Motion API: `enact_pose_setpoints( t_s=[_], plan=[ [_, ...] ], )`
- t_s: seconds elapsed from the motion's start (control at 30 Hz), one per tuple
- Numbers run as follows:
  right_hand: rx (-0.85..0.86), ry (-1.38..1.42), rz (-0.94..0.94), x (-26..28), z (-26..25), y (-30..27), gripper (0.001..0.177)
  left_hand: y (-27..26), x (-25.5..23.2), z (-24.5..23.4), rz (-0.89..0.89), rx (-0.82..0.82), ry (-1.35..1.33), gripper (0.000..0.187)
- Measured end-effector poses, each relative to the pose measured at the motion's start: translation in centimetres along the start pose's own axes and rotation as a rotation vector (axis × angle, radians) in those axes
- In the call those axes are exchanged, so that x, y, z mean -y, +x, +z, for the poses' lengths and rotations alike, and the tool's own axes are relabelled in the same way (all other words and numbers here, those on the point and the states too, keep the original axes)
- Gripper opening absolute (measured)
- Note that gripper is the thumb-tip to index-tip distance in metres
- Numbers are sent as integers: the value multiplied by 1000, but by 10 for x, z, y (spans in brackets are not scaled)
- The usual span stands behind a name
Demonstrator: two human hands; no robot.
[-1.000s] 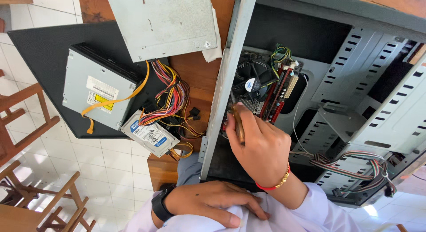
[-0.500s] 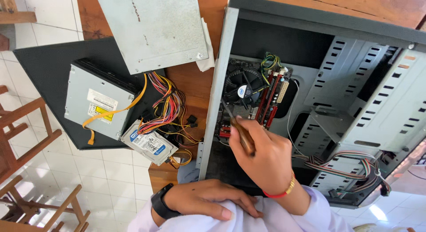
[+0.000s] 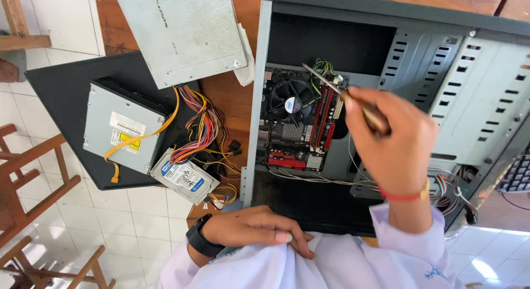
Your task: The person uses a screwdriver to tighten screws on a graphics card installed in a desktop computer tower. They repeatedly adjust the card and secure it to the motherboard and case.
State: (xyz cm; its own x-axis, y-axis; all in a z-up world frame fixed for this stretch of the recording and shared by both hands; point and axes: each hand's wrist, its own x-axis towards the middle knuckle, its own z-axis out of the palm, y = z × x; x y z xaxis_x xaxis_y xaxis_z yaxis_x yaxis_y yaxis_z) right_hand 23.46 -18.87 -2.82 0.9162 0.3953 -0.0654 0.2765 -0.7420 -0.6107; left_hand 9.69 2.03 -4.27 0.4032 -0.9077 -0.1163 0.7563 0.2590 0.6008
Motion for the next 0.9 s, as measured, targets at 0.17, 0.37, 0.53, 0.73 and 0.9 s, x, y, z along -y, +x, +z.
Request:
enact_pose_setpoints(
  t_s=[0.17,0.37,0.53,0.73,0.9],
  plan=[
    [128,-160,-56,-25,7,19,11,0,-2,9,-12,-51,26,47],
    [145,-367,-46,-49,-13,22,14,-2,0,18,19,-99,53,45],
    [19,-465,-52,-54,-28,0,11,-1,5,22,-27,-135,169,46],
    [-196,-260,-27,-39,-23,-35,17,2,9,26,-22,-161,190,48],
    [-178,-321,70,-39,-6,-68,19,5,18,26,16,-148,-35,48]
  ],
)
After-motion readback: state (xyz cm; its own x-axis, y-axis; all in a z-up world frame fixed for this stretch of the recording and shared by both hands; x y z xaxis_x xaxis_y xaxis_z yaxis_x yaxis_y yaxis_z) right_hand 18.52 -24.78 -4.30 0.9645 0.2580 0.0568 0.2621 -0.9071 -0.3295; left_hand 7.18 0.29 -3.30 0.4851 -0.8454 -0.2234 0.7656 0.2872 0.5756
